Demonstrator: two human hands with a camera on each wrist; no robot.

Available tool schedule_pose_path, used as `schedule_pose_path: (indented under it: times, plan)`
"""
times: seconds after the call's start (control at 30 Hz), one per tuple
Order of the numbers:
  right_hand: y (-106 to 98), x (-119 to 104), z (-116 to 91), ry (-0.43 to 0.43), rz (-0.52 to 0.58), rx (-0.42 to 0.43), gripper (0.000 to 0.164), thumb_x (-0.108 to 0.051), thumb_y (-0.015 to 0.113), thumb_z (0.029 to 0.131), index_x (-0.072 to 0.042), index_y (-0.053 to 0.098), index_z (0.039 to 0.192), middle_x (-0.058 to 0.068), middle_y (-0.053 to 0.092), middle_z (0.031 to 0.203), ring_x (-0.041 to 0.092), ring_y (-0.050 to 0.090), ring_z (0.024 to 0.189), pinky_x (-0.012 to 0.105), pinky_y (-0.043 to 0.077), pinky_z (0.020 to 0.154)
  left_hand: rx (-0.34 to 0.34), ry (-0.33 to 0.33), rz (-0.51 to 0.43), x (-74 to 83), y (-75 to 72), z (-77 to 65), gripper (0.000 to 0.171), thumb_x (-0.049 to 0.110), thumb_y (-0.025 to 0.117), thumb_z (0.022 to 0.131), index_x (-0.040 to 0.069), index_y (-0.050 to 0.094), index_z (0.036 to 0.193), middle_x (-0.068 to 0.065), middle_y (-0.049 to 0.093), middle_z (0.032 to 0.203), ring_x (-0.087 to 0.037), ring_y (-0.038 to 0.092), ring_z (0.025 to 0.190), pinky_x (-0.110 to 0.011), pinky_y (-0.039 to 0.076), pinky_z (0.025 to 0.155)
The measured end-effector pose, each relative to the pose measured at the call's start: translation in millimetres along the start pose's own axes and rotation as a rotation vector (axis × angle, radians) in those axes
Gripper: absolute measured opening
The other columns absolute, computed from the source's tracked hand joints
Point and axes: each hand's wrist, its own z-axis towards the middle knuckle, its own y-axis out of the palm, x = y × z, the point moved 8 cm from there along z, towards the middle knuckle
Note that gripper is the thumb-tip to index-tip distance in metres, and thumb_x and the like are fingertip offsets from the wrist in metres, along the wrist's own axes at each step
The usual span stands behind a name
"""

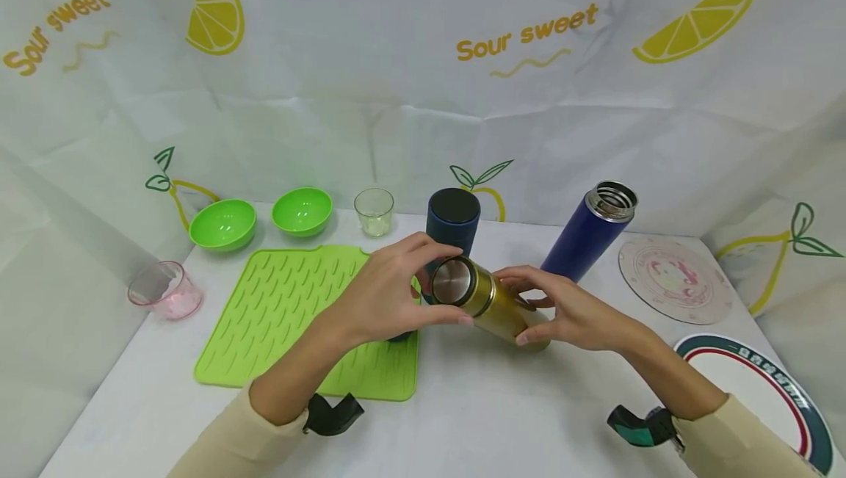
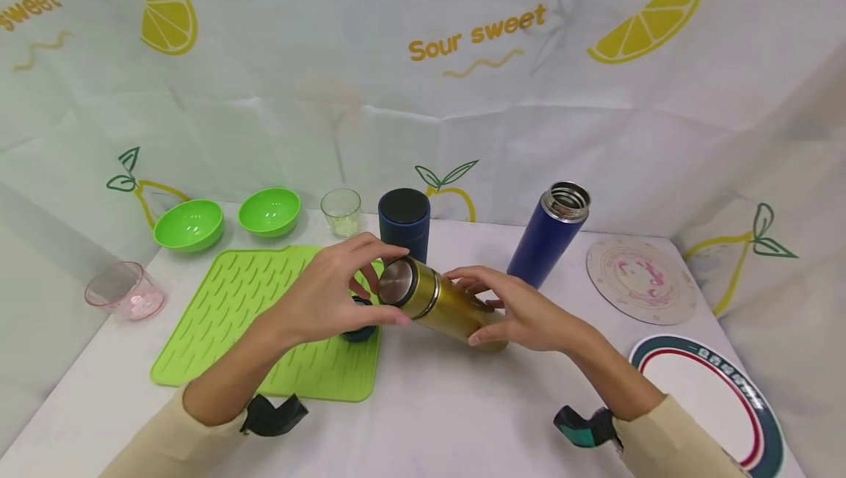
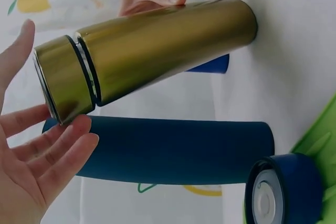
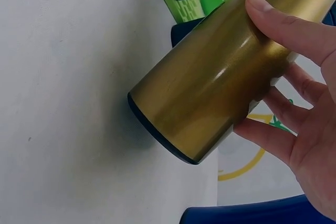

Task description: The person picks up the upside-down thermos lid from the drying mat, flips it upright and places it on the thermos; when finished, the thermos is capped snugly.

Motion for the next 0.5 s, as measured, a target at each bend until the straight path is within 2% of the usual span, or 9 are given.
schedule_pose_path:
  times: [0.1,0.2,0.4,0.43,0.5]
  plan:
    - [0,0,0,0.001,0.004,-0.001,0.08,-0.026,0.088,0.079,-0.024,0.047,0.148,0.002,0.059,0.145,0.026,0.061,0.13,0.045,0.06,0.097,-0.005,0.007,-0.003,2.3,0.5,2.7,0.065,0.044,0.091,0.072,0.016,0.071,0.127,0.002,0.065,0.11,-0.007,0.064,0.081,-0.014,0.055,0.062]
    - [1,0,0,0.01,0.004,-0.005,0.08,-0.027,0.088,0.079,-0.024,0.047,0.148,0.004,0.059,0.145,0.029,0.06,0.131,0.046,0.06,0.097,-0.054,0.026,-0.026,4.0,0.9,4.3,0.059,0.036,0.089,0.076,0.018,0.071,0.128,0.002,0.064,0.117,-0.007,0.064,0.093,-0.015,0.057,0.064]
    - [2,-1,1,0.009,-0.005,-0.016,0.079,-0.029,0.087,0.08,-0.024,0.047,0.148,0.005,0.057,0.148,0.032,0.06,0.132,0.049,0.06,0.097,-0.19,0.1,-0.106,8.8,1.0,3.9,0.062,0.007,0.08,0.076,0.018,0.067,0.136,0.002,0.061,0.135,-0.011,0.063,0.114,-0.024,0.06,0.084]
    - [2,-1,1,0.01,-0.006,-0.016,0.079,-0.03,0.087,0.08,-0.024,0.047,0.148,0.005,0.057,0.148,0.032,0.06,0.132,0.049,0.06,0.097,-0.199,0.114,-0.106,9.7,0.9,3.6,0.064,0.005,0.078,0.076,0.018,0.066,0.137,0.002,0.061,0.137,-0.012,0.062,0.117,-0.026,0.059,0.087]
    - [2,-1,1,0.008,-0.008,-0.015,0.079,-0.029,0.087,0.08,-0.024,0.047,0.148,0.006,0.057,0.148,0.032,0.06,0.132,0.049,0.06,0.097,-0.187,0.124,-0.068,11.1,-0.5,2.5,0.065,0.009,0.082,0.077,0.02,0.064,0.139,0.002,0.06,0.138,-0.011,0.062,0.119,-0.027,0.057,0.09]
